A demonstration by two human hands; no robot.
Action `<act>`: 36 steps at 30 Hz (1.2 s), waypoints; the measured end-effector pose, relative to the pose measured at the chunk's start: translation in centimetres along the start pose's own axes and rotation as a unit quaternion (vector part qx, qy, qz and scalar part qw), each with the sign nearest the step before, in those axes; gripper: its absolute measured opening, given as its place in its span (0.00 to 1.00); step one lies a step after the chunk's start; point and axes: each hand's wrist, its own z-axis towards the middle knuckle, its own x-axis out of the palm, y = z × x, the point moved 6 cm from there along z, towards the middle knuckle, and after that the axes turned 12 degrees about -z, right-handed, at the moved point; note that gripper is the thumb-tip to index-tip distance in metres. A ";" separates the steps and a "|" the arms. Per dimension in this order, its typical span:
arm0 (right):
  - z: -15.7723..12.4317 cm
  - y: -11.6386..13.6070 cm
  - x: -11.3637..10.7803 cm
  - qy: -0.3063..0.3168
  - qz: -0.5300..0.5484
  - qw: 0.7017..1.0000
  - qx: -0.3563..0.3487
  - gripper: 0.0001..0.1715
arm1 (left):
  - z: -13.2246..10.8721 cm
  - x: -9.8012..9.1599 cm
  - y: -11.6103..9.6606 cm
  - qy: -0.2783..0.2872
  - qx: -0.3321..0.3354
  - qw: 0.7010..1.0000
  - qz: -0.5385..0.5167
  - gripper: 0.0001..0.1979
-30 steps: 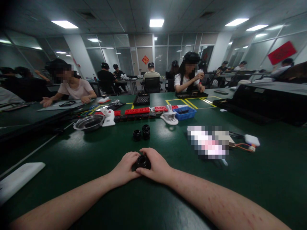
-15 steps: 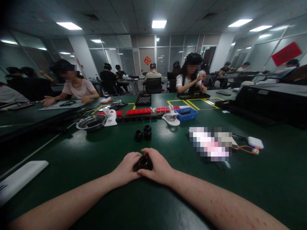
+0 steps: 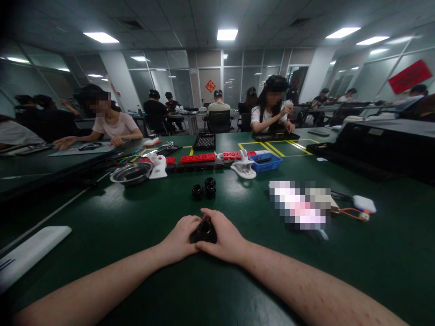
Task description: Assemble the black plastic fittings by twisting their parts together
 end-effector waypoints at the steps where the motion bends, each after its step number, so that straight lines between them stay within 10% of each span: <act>1: 0.0 -0.2 0.0 -0.002 -0.004 1.000 0.011 0.38 | 0.0 -0.1 -0.1 0.001 0.000 1.000 -0.002 0.16; 36: -0.1 -0.2 0.0 0.000 0.017 1.000 0.022 0.37 | 0.0 -0.2 -0.3 0.008 -0.024 1.000 -0.012 0.14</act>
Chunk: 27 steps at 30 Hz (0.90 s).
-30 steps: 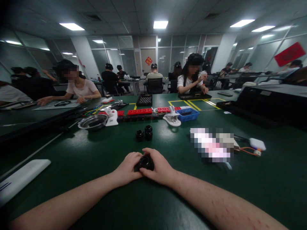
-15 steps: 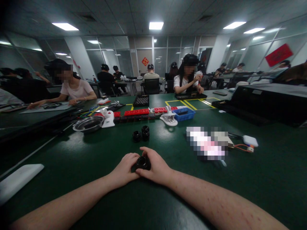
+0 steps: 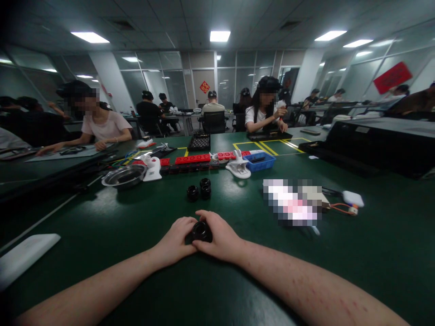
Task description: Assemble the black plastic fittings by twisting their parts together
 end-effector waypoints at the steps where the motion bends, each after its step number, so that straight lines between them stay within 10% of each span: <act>1: -0.1 0.2 0.0 0.004 0.009 1.000 -0.015 0.36 | 0.0 0.0 0.0 -0.002 0.000 1.000 -0.001 0.15; 27: 0.0 0.0 -0.1 -0.018 -0.014 1.000 0.006 0.35 | 0.1 0.2 0.3 -0.002 0.005 1.000 0.003 0.14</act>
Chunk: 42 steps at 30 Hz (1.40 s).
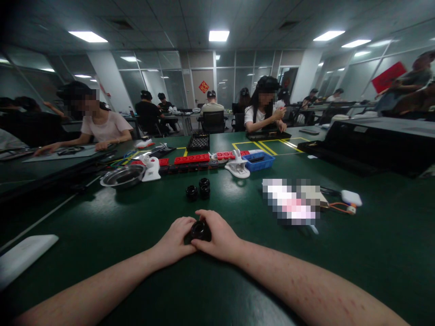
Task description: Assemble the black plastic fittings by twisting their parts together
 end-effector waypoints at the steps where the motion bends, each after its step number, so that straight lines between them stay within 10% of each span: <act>1: -0.1 0.1 0.0 -0.004 0.006 1.000 -0.008 0.34 | 0.0 0.0 0.0 0.001 0.000 1.000 0.000 0.14; 42: -0.1 0.6 0.1 0.035 0.030 0.998 -0.042 0.42 | 0.0 0.0 0.0 0.000 0.002 1.000 -0.001 0.17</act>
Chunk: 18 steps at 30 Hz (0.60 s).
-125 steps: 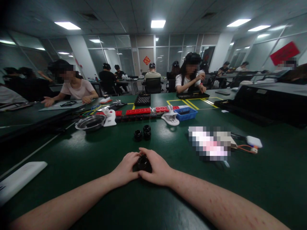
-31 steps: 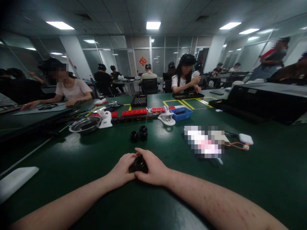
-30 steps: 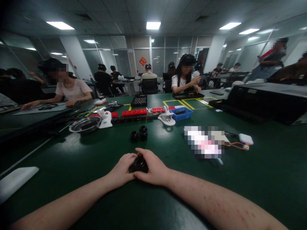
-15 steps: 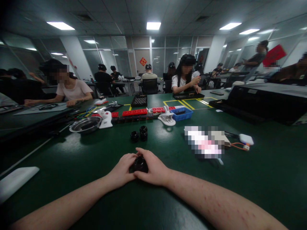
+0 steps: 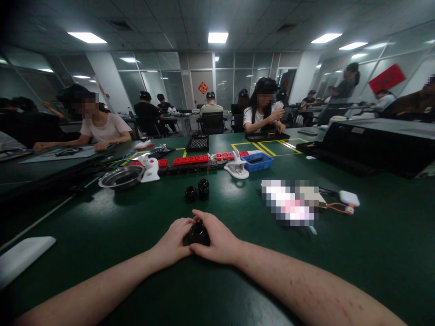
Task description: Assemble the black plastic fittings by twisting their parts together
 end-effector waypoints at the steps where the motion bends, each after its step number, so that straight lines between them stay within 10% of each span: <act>1: 0.1 -0.1 0.0 -0.004 -0.004 1.000 0.011 0.41 | 0.0 0.0 0.0 0.002 0.000 1.000 -0.001 0.16; 18: 0.1 -0.1 -0.1 -0.005 -0.009 1.000 0.011 0.39 | 0.0 0.1 0.1 0.001 0.001 1.000 -0.001 0.16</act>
